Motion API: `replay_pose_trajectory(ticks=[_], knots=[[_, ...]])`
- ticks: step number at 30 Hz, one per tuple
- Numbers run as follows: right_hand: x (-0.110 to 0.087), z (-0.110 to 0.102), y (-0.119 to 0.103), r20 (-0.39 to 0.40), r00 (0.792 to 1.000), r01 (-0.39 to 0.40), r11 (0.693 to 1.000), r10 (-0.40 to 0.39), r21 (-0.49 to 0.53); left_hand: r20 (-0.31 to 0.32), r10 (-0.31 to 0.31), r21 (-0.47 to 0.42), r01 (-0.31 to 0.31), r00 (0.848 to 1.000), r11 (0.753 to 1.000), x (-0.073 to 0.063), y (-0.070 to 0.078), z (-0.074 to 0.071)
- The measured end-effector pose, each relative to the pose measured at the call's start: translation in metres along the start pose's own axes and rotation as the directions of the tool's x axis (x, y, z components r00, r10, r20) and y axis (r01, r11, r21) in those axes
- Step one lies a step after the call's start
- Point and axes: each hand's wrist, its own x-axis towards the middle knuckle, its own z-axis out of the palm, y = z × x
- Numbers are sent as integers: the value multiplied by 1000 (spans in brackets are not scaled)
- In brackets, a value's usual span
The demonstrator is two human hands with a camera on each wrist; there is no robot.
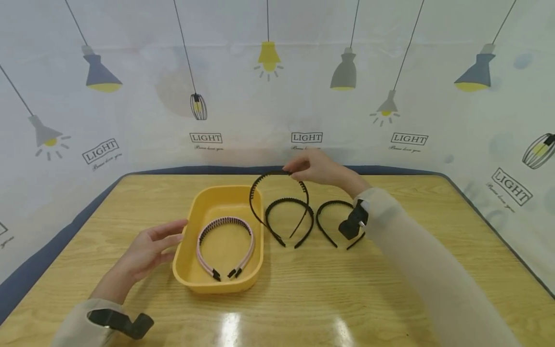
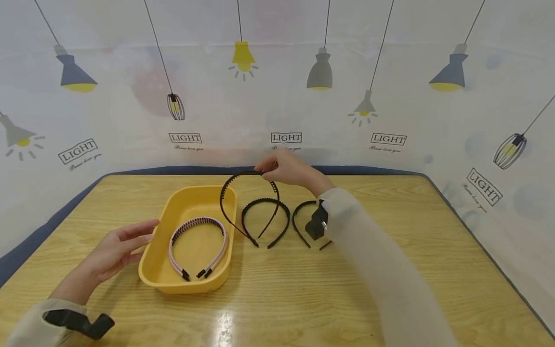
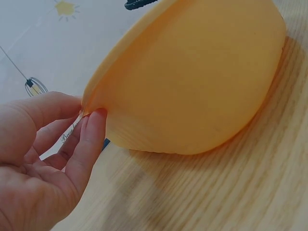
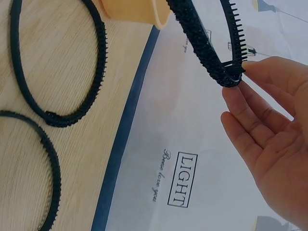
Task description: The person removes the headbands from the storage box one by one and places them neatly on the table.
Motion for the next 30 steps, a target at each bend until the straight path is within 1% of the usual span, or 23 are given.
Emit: replay_pose_trajectory(ticks=[7,11,15,19,22,28,30], knots=[[-12,-8,10,-37,999,3,1000,-3,-3,1,1,-17,-1,1000,1000,1,-1,0],[-18,-11,17,-51,999,-7,1000,6,-3,2,1,-4,-1,1000,1000,0,-2,-1],[-26,-15,24,-60,998,-26,1000,26,14,7,9,-5,-9,1000,1000,1,-1,0],[-32,-17,30,-60,997,-53,998,55,26,8,15,-30,-15,1000,999,1,-1,0],[-38,-20,34,-63,995,-70,997,71,16,8,12,-47,-12,1000,999,1,-1,0],[-48,-25,43,-73,992,-104,995,103,-12,11,11,-27,-11,1000,1000,0,0,0],[-51,-26,47,-78,990,-116,993,114,-19,16,11,-33,-10,1000,999,0,0,0]])
